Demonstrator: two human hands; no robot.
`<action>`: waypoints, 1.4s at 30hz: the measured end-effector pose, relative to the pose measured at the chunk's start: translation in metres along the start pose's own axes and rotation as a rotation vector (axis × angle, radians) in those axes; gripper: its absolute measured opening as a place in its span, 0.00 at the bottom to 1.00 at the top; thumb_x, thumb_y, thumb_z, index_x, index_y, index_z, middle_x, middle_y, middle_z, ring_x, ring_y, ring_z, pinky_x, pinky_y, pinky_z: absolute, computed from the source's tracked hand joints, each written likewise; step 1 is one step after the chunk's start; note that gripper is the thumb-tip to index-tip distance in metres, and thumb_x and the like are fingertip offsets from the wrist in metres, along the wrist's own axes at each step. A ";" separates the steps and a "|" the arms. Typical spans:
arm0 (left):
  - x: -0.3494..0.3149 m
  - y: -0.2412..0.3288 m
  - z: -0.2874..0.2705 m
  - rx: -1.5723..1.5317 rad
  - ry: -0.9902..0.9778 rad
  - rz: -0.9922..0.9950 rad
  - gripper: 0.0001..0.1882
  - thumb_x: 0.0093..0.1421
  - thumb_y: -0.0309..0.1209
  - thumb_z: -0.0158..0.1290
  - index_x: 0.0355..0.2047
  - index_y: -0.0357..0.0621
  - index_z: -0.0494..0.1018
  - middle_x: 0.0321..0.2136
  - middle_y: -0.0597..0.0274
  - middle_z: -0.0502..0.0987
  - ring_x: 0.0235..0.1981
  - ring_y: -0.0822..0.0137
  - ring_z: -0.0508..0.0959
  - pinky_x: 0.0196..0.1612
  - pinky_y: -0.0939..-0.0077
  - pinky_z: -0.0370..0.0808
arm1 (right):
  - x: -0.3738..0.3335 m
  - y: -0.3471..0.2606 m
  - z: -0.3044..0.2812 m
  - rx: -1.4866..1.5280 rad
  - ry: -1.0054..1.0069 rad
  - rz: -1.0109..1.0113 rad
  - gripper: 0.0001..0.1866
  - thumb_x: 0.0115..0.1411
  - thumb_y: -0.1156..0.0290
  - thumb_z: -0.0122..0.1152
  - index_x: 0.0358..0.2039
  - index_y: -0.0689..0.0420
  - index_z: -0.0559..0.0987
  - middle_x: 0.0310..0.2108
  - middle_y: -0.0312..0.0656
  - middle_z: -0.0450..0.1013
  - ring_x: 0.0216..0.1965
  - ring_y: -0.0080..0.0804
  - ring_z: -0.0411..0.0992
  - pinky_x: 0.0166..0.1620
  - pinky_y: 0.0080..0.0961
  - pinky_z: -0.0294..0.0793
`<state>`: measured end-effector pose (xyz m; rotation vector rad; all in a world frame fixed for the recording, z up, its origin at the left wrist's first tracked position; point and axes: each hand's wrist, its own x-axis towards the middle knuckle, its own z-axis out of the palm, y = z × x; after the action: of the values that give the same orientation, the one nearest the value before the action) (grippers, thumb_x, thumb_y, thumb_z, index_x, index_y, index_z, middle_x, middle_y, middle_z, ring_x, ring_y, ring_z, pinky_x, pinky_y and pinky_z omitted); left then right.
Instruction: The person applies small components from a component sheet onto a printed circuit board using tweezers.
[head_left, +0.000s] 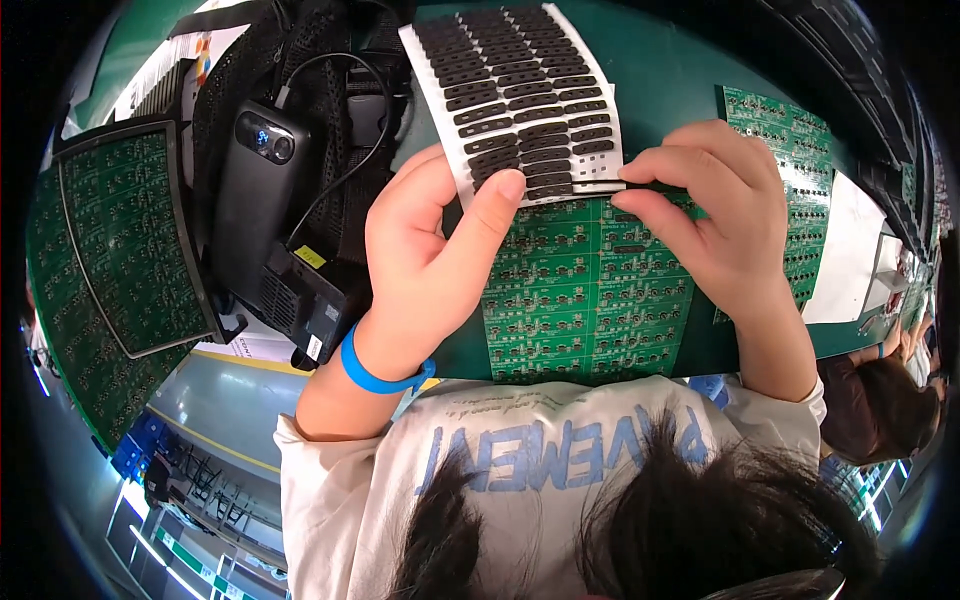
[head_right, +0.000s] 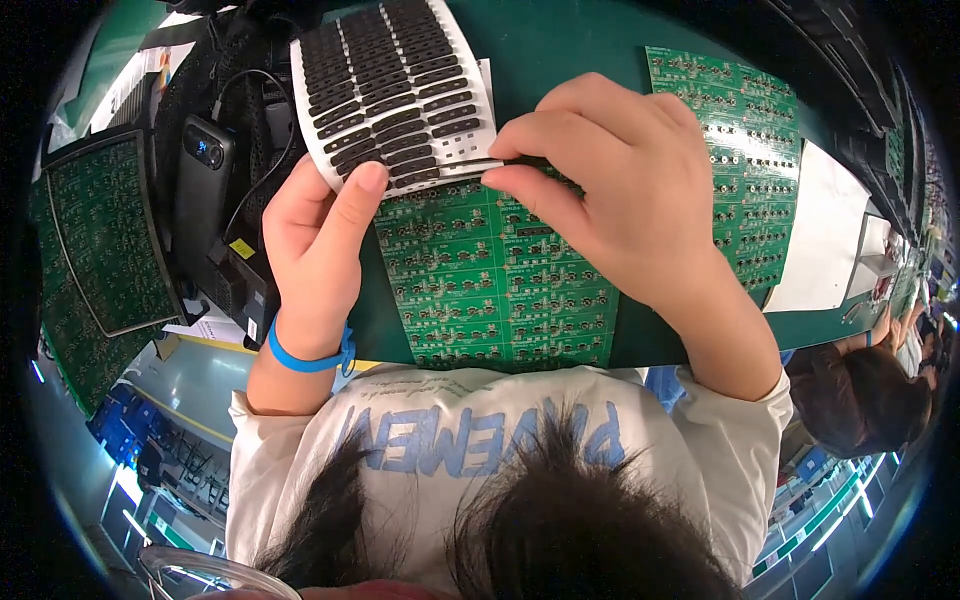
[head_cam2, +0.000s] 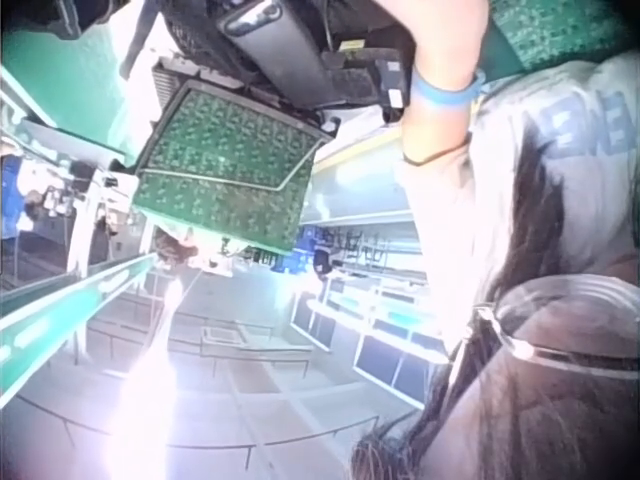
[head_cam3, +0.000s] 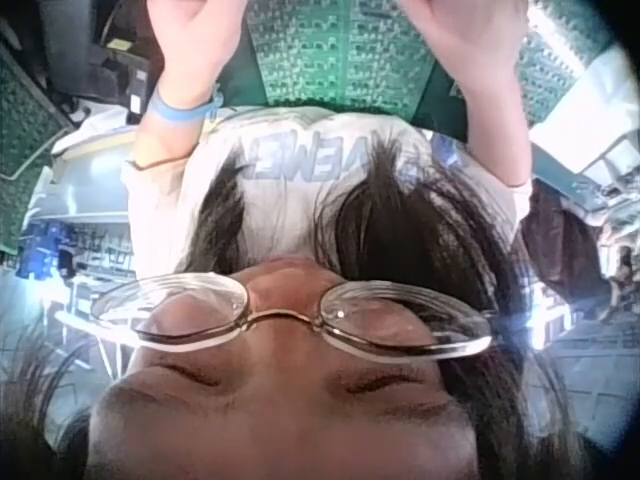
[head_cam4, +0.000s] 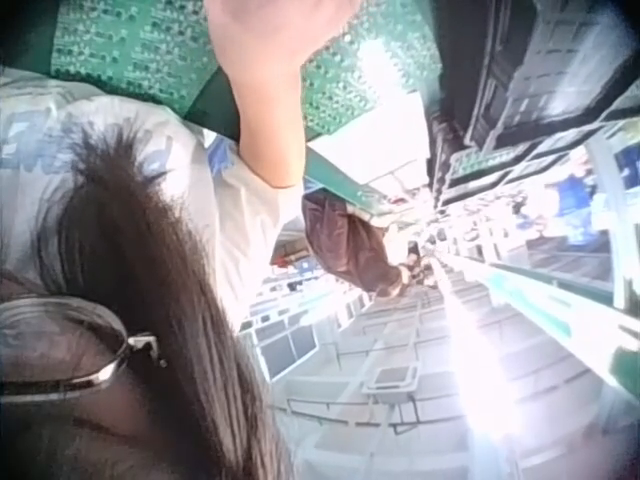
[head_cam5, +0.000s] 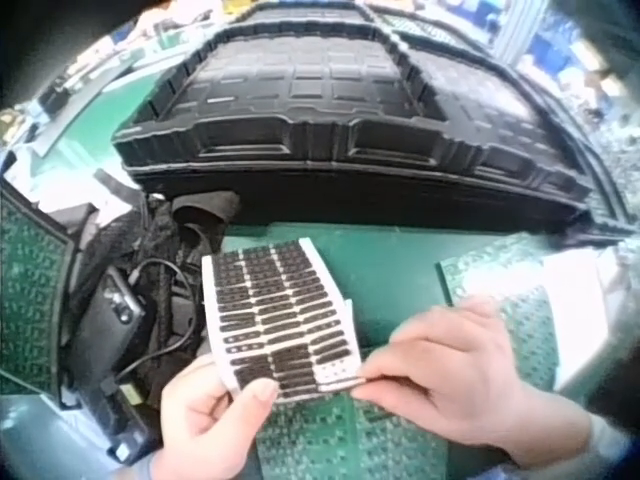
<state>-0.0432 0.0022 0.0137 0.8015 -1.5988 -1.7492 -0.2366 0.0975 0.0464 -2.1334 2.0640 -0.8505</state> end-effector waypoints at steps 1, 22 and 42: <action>0.001 -0.001 0.000 -0.001 0.001 -0.001 0.08 0.60 0.24 0.53 0.39 0.32 0.75 0.33 0.61 0.76 0.33 0.75 0.72 0.38 0.82 0.69 | -0.002 -0.001 0.000 0.060 -0.033 0.082 0.10 0.42 0.64 0.70 0.26 0.48 0.79 0.25 0.29 0.71 0.23 0.25 0.69 0.28 0.22 0.61; 0.013 -0.016 0.003 0.240 0.122 0.092 0.08 0.57 0.29 0.56 0.29 0.34 0.75 0.18 0.63 0.69 0.19 0.74 0.65 0.23 0.80 0.63 | -0.014 0.001 -0.001 0.227 -0.277 0.055 0.09 0.45 0.64 0.69 0.27 0.48 0.78 0.26 0.28 0.71 0.27 0.25 0.69 0.34 0.25 0.58; 0.006 -0.006 0.003 0.149 0.139 0.038 0.07 0.57 0.26 0.56 0.34 0.36 0.76 0.20 0.64 0.71 0.20 0.75 0.66 0.23 0.81 0.64 | -0.023 -0.010 0.010 -0.059 -0.040 -0.073 0.11 0.40 0.63 0.71 0.25 0.45 0.79 0.26 0.27 0.70 0.24 0.25 0.68 0.30 0.24 0.61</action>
<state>-0.0497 -0.0001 0.0079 0.9362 -1.6538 -1.5269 -0.2221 0.1164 0.0338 -2.2492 2.0291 -0.7566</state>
